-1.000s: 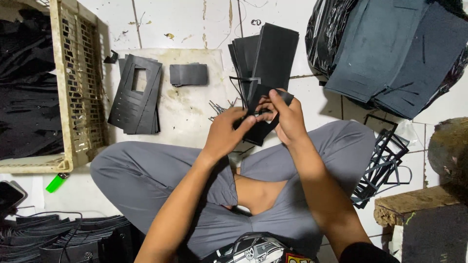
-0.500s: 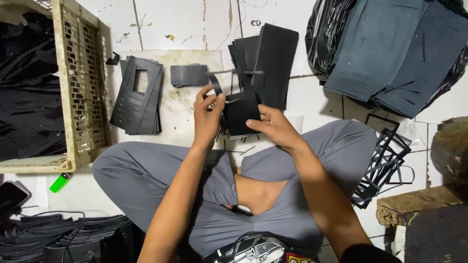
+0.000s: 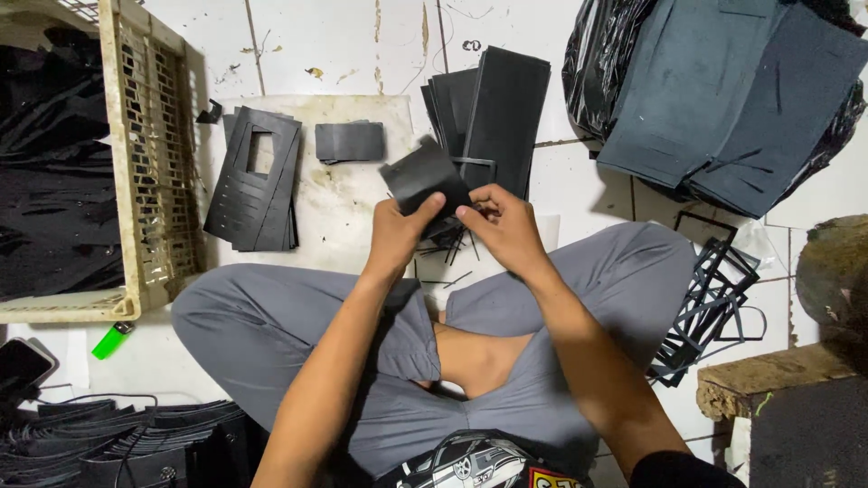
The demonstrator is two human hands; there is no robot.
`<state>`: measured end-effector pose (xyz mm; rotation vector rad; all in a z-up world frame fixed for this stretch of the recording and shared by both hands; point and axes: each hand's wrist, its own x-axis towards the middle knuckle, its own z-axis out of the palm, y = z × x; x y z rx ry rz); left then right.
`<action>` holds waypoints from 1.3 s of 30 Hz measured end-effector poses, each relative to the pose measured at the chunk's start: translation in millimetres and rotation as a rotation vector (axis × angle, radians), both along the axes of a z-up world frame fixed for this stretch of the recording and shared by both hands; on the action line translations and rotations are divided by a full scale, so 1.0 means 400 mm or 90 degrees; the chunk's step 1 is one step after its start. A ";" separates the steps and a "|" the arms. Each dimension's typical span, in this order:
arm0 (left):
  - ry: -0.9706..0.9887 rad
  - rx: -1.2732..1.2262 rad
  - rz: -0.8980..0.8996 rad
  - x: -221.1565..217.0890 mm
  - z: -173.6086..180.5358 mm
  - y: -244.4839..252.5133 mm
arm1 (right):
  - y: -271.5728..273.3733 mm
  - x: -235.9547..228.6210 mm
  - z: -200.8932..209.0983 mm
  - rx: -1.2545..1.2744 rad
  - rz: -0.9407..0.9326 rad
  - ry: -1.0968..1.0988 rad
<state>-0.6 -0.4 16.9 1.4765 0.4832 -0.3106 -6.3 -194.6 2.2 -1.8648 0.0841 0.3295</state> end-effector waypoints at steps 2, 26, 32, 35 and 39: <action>0.005 -0.009 0.015 0.010 0.025 -0.004 | 0.008 0.002 0.018 -0.003 0.010 0.007; 0.006 -0.212 0.117 -0.007 -0.011 -0.014 | 0.085 -0.038 0.008 0.281 0.042 0.095; -0.016 -0.219 -0.042 -0.025 -0.133 -0.018 | 0.080 -0.044 -0.032 0.258 0.010 0.113; -0.021 -0.145 -0.097 -0.023 -0.123 -0.004 | 0.072 -0.033 -0.014 0.202 -0.009 0.103; -0.047 -0.063 -0.125 -0.013 -0.037 -0.003 | 0.078 -0.022 0.017 0.204 -0.010 0.083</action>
